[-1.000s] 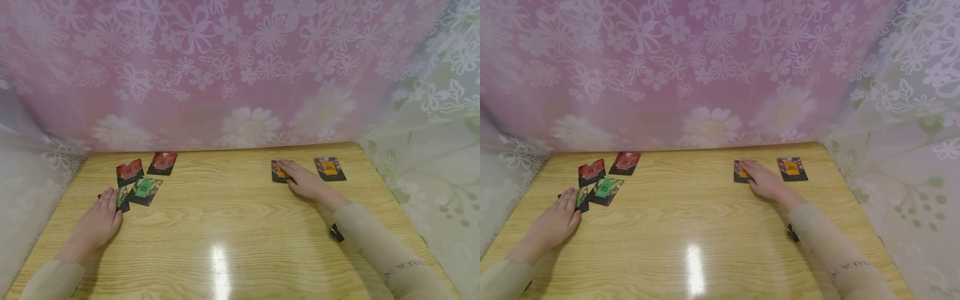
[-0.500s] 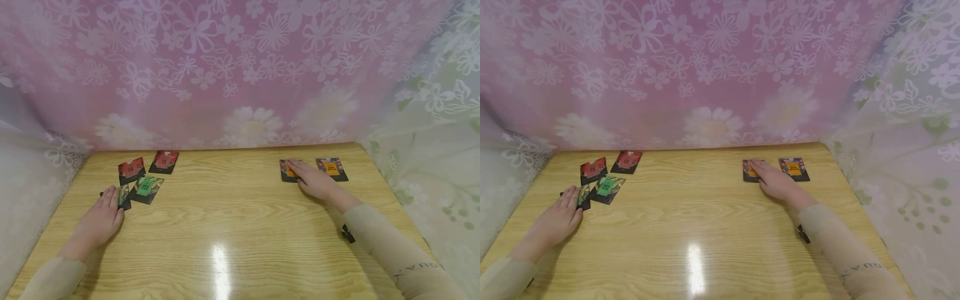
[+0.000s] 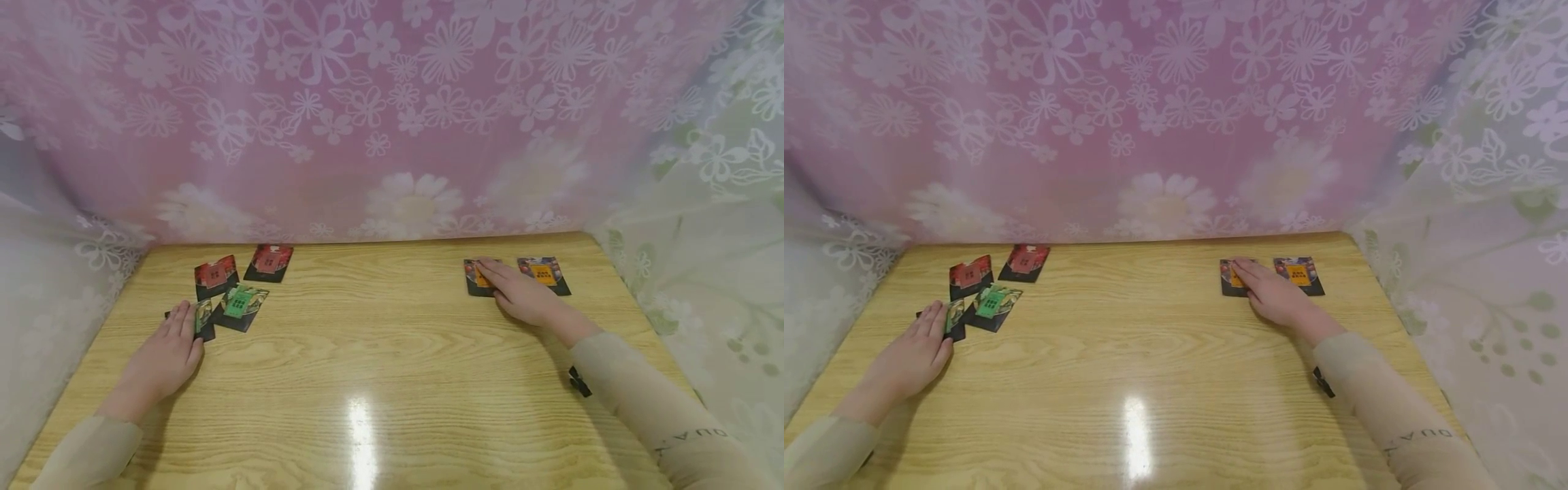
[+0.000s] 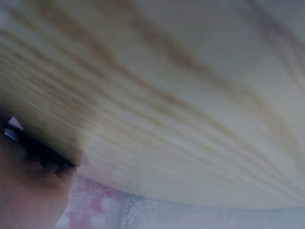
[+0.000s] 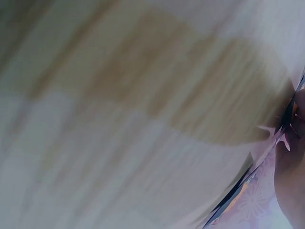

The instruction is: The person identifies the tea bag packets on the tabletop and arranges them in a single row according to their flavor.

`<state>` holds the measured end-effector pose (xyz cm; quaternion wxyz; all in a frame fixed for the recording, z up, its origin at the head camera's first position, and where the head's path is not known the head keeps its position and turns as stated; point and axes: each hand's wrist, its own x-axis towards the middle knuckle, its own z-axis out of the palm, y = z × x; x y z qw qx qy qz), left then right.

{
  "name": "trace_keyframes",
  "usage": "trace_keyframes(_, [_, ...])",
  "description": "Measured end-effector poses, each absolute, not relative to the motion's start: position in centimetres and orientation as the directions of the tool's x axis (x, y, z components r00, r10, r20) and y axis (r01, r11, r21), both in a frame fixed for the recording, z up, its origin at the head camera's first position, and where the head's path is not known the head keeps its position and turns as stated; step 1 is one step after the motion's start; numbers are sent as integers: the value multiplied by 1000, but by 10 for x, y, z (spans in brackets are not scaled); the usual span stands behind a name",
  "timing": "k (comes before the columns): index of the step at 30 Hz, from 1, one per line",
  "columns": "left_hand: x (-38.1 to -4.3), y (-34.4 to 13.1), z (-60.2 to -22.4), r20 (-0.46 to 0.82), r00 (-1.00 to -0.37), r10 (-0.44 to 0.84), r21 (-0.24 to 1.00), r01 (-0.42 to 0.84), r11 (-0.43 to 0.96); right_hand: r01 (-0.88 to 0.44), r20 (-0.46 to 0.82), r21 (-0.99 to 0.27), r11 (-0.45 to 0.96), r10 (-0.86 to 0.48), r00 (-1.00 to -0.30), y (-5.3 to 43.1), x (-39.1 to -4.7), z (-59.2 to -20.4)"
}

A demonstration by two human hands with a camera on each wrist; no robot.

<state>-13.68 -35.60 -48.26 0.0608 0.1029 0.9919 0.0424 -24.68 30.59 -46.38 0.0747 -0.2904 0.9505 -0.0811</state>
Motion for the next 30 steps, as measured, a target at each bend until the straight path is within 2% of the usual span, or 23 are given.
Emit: trace_keyframes(30, [-136,-354,-481,-109,-973,203,100,192,976,-562,-97,-177,808,-583,-807,308,-246,-463])
